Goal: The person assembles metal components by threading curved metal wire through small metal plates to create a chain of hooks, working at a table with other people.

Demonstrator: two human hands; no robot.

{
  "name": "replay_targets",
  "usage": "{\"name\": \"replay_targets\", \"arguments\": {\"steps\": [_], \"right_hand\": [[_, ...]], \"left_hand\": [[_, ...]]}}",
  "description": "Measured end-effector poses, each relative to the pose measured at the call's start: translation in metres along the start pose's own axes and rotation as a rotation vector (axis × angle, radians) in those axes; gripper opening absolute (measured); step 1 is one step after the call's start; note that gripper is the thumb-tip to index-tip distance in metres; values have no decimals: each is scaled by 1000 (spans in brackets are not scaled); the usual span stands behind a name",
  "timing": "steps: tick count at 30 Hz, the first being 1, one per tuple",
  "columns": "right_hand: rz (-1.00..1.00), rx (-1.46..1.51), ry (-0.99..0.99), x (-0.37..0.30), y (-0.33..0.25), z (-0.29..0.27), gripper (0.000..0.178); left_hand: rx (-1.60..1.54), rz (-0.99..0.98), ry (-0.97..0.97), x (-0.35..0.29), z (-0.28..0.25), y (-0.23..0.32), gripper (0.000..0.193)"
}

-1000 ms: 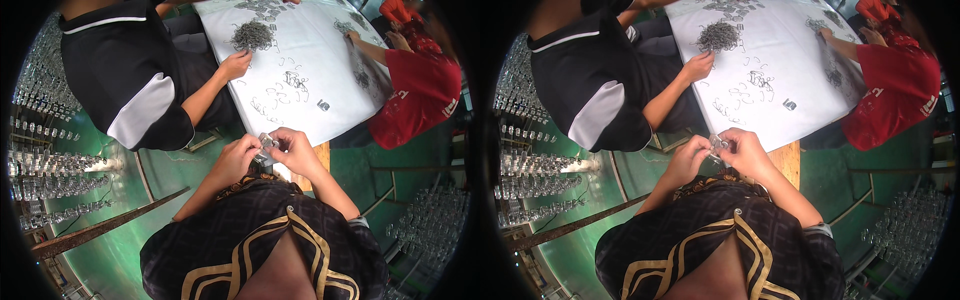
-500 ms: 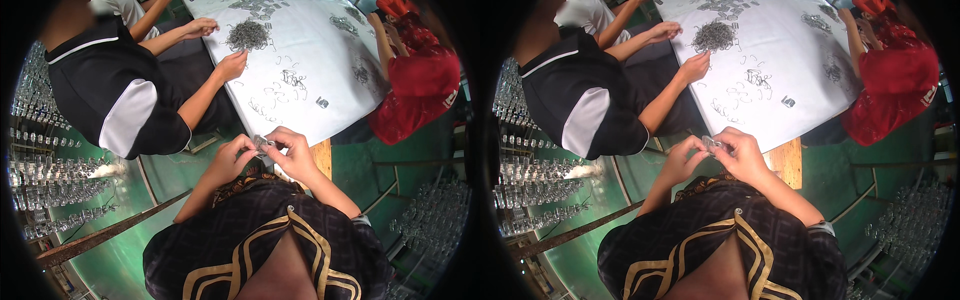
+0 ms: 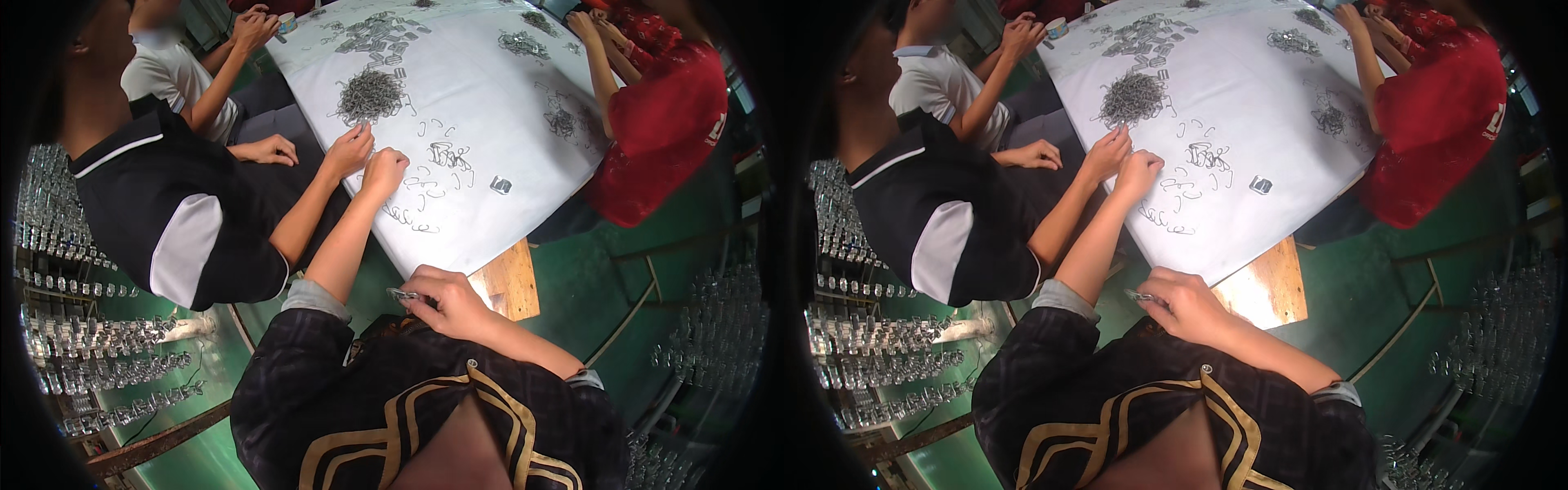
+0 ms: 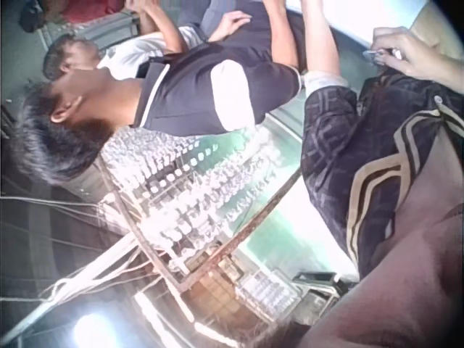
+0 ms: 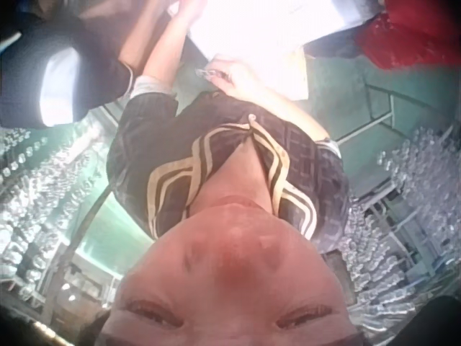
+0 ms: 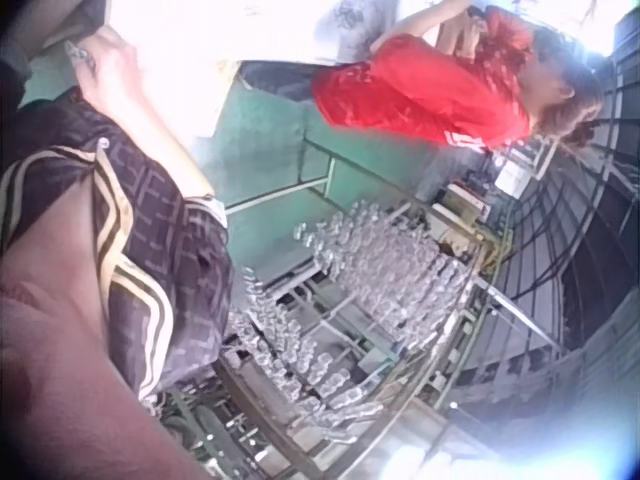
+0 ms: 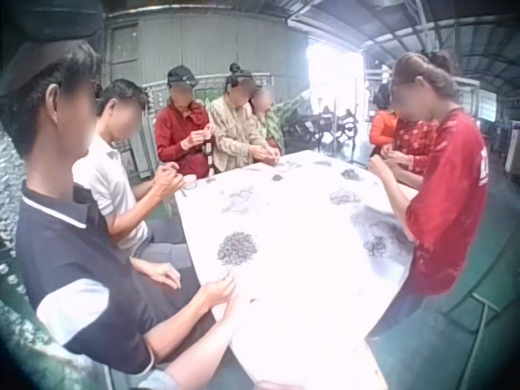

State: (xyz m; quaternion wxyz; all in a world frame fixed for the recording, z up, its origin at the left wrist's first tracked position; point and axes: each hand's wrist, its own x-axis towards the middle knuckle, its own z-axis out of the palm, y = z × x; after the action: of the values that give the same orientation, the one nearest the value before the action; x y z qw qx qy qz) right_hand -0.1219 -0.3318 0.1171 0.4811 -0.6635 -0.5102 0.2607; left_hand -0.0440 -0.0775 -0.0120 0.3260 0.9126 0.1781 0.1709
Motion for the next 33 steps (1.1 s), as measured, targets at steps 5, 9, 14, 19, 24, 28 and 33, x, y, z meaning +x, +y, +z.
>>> {"name": "replay_targets", "arguments": {"steps": [5,9,14,19,24,28,33], "right_hand": [[-46,-21,26,-2,4,-4,12],[-53,-48,25,-2,6,-10,13],[-50,-75,6,-2,9,-13,13],[-2,-26,13,1,10,-14,12],[67,-40,129,0,23,-16,11],[100,-41,139,2,17,-11,10],[100,-33,123,11,19,-3,10]], "left_hand": [[352,53,85,72,64,-12,16],[630,146,87,96,85,1,17],[746,155,-45,104,76,22,12],[522,3,-11,85,56,10,13],[-228,-158,-97,6,-10,45,11],[-708,49,-150,-91,-72,71,7],[-762,274,-119,-159,-106,80,7]]}}
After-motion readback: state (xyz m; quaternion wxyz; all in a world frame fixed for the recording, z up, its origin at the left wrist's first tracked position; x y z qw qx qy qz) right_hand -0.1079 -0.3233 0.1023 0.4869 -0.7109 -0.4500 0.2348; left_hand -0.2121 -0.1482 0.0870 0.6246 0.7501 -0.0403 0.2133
